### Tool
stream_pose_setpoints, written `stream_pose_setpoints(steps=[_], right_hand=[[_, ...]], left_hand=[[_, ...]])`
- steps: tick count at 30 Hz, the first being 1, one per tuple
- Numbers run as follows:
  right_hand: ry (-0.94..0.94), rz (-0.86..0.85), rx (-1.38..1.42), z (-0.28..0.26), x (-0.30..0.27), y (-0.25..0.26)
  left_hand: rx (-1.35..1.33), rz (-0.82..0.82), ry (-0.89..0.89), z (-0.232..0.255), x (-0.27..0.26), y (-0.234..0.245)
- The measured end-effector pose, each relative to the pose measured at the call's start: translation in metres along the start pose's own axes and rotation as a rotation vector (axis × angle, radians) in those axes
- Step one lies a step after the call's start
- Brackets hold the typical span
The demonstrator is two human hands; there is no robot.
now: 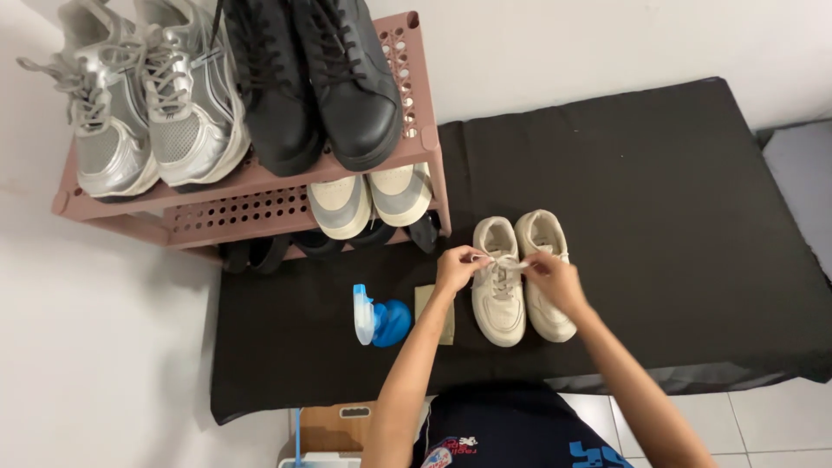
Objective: The person wipes a pair of white sneakers with a cloth, then places them on a shoe rack. The person handles the sneakers and a cleaning cloth, and briefly adjusts the laces before returning the shoes to the rack.
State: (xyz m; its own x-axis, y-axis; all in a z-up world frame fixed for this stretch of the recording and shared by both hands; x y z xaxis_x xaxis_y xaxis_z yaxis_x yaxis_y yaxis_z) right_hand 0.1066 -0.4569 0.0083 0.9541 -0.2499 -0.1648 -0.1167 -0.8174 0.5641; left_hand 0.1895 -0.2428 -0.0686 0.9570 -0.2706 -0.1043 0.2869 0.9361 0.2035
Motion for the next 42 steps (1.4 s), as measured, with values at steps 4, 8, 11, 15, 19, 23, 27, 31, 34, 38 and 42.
stream_pose_setpoints(steps=[4,8,11,15,19,23,27,31,34,38,42], right_hand=[[-0.250,-0.397,0.595,0.023,0.011,0.015],[-0.338,-0.502,0.798,0.034,0.010,0.001],[-0.261,-0.503,0.524,0.037,0.011,0.000],[-0.058,-0.539,0.287,0.029,0.008,0.008],[0.175,-0.539,0.120,0.015,-0.004,0.026],[0.209,-0.470,-0.037,-0.004,-0.020,0.039],[-0.051,-0.182,-0.019,-0.016,-0.015,0.075],[0.199,-0.122,-0.288,-0.024,0.002,0.097],[0.326,-0.148,-0.370,-0.016,0.013,0.087],[0.344,-0.078,-0.397,0.004,0.019,0.080],[0.278,-0.068,-0.203,0.028,0.016,0.076]], left_hand=[[-0.254,0.043,0.176,-0.005,-0.004,-0.003],[-0.303,0.121,0.264,-0.005,-0.006,-0.008],[-0.354,0.152,0.323,-0.013,-0.008,-0.006],[-0.361,0.247,0.272,-0.022,0.006,-0.008],[-0.253,0.283,0.254,-0.026,0.013,-0.015],[-0.024,0.319,0.146,-0.005,0.001,-0.014],[0.364,0.349,-0.272,0.074,-0.024,-0.007],[0.568,-0.034,-0.489,0.130,-0.029,-0.040],[0.621,-0.197,-0.678,0.144,-0.015,-0.083],[0.671,-0.292,-0.551,0.120,0.007,-0.105],[0.347,-0.314,-0.294,0.096,0.019,-0.095]])
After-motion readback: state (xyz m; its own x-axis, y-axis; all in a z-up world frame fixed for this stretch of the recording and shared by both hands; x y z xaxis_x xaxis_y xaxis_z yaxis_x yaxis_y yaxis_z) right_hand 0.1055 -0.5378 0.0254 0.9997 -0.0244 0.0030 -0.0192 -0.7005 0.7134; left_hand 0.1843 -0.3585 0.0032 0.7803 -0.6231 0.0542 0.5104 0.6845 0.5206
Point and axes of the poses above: each hand's wrist, its own x-axis towards the middle knuckle, its own y-axis out of the back of the hand, z = x × y, the point moved 3 cm from there along x, towards the middle knuckle, and after that the axes turned 8 degrees about -y, right-handed, at the moved point
